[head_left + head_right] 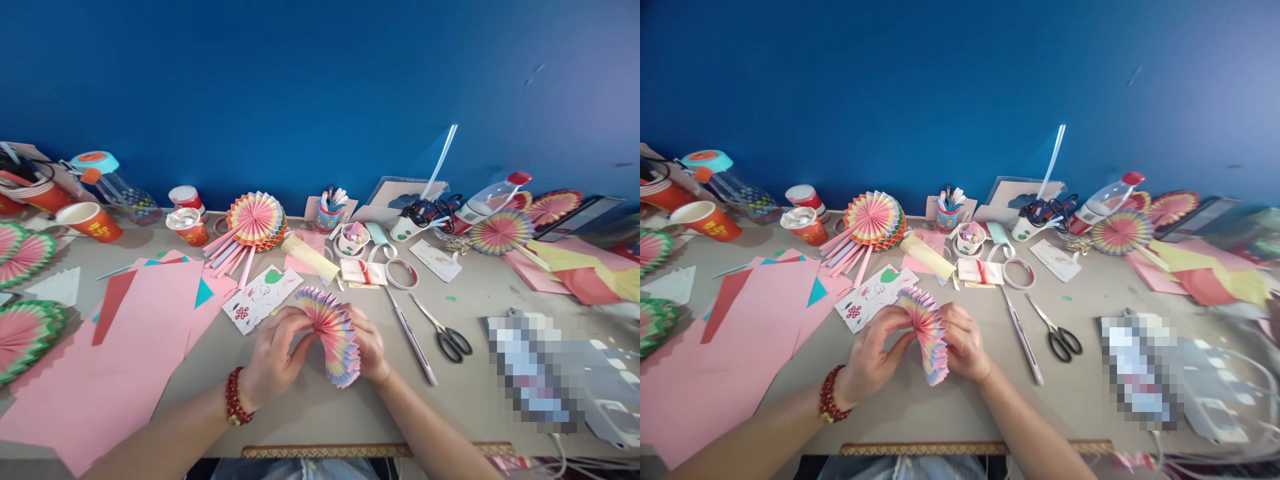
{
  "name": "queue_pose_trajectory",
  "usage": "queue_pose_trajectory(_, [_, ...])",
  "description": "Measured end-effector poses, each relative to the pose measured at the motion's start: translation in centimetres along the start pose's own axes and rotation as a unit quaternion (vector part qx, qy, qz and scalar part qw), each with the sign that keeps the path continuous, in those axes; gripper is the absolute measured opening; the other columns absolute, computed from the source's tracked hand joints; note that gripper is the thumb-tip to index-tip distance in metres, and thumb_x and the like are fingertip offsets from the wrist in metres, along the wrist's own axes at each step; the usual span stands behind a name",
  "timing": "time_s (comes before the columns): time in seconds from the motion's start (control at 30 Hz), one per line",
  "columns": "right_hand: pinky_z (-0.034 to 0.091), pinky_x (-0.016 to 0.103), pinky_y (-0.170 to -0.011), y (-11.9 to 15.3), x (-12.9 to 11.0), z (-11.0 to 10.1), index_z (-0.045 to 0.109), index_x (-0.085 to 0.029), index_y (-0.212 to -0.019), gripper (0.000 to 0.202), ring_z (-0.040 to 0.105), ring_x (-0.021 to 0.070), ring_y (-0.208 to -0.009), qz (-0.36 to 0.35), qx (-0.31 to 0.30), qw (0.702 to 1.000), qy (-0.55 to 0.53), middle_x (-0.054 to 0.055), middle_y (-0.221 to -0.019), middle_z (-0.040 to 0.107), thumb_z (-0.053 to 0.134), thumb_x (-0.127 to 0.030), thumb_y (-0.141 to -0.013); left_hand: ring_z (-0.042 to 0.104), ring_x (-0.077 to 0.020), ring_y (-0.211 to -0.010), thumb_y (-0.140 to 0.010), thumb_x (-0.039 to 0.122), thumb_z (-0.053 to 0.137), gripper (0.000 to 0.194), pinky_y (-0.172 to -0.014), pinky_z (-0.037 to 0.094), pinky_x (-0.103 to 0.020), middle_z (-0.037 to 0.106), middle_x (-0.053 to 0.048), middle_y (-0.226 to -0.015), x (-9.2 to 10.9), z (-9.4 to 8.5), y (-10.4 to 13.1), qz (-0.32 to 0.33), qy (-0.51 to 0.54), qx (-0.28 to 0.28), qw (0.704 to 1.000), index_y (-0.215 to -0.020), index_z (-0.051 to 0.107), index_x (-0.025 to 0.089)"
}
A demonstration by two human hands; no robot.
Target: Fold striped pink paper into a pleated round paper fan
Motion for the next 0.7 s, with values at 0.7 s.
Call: queue_pose_trajectory(0.7, [0.051,0.037,-0.064,0.58,0.89,0.27,0.059,-0.022,-0.078,0.014,0.062,0.0215,-0.069,0.083,0.033,0.996,-0.032,0.004,-0.069,0.063,0.06,-0.025,-0.092,0.064,-0.019,-0.094,-0.087,0.002,0.06,0.033,-0.081,0.056,-0.035,0.065,-0.007,-0.098,0.1,-0.18,-0.07,0.028,-0.019,0.013,0.999,-0.115,0.056,0.018])
Point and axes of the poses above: each hand's wrist, its own y-axis away from the middle knuckle, its own z-axis out of the palm, x = y × z, the point moved 5 cm from there along -y, towards the middle knuckle
